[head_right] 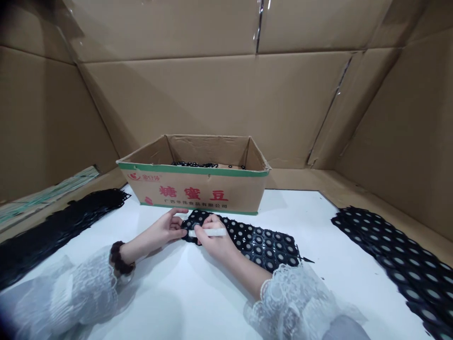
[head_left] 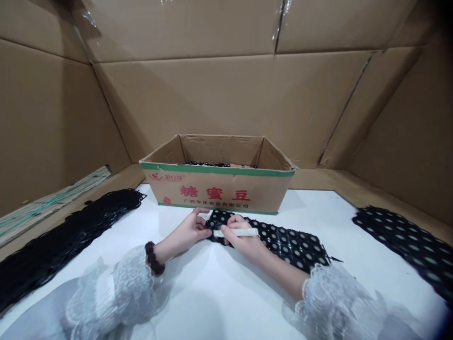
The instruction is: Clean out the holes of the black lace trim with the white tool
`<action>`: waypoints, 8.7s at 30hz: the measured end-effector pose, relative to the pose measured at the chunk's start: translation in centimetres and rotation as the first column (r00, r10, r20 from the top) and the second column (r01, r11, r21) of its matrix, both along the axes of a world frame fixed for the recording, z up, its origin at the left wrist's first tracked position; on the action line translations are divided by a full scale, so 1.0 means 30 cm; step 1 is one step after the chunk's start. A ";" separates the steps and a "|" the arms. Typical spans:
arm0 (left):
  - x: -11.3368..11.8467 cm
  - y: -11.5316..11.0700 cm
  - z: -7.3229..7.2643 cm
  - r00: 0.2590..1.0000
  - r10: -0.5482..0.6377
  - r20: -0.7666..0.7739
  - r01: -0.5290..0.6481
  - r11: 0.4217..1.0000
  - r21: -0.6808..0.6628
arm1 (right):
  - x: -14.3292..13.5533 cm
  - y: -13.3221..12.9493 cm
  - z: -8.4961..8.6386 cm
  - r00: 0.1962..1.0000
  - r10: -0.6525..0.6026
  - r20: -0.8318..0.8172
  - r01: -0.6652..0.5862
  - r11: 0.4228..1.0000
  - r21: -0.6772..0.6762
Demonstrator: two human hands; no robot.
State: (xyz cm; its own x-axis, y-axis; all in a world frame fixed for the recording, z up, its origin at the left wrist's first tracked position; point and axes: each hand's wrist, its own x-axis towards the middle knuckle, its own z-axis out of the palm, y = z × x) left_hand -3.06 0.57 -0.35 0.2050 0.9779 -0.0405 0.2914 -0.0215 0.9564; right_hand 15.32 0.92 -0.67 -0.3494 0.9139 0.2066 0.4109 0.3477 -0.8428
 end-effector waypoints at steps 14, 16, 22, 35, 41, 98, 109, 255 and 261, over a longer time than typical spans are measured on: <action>-0.037 -0.036 0.078 0.986 -0.164 -0.040 0.149 0.957 -0.250 | -0.008 -0.003 -0.020 0.996 0.071 0.059 -0.083 0.970 0.228; -0.059 -0.025 0.073 0.972 -0.235 0.022 0.233 0.943 -0.239 | 0.029 0.021 0.000 0.998 0.031 -0.059 -0.019 0.980 0.198; -0.058 -0.010 0.032 0.988 -0.154 -0.027 0.145 0.966 -0.215 | 0.082 0.104 0.000 0.997 -0.043 -0.064 0.047 0.997 0.055; -0.020 -0.006 0.010 0.991 -0.085 -0.108 0.099 0.986 0.137 | 0.034 0.061 -0.006 0.989 0.122 -0.081 -0.115 0.989 0.088; -0.026 0.004 -0.011 0.989 -0.028 -0.146 0.054 0.984 0.172 | 0.037 0.063 -0.006 0.987 0.101 -0.125 -0.099 0.995 0.022; -0.006 -0.026 0.029 0.978 0.020 0.206 -0.013 0.999 -0.037 | 0.013 -0.015 0.011 0.977 0.157 -0.148 -0.140 0.983 0.119; -0.059 -0.024 0.055 0.991 -0.135 0.008 0.135 0.981 -0.139 | -0.011 -0.024 0.014 0.994 0.101 -0.037 -0.103 0.992 -0.079; 0.005 -0.043 0.066 0.987 -0.127 -0.103 0.131 0.991 0.033 | 0.020 0.031 0.007 0.950 0.062 0.307 -0.149 0.952 0.267; -0.019 -0.037 0.078 0.967 -0.208 -0.144 0.208 0.978 -0.016 | 0.033 0.052 0.013 0.995 0.099 0.033 -0.101 0.992 0.076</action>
State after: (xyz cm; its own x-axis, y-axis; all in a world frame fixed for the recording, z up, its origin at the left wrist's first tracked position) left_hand -3.63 -0.52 1.99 0.3961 0.9142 -0.0856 0.4156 -0.0954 0.9045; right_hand 16.30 2.48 -0.29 -0.4451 0.8557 0.2640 0.3947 0.4521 -0.7999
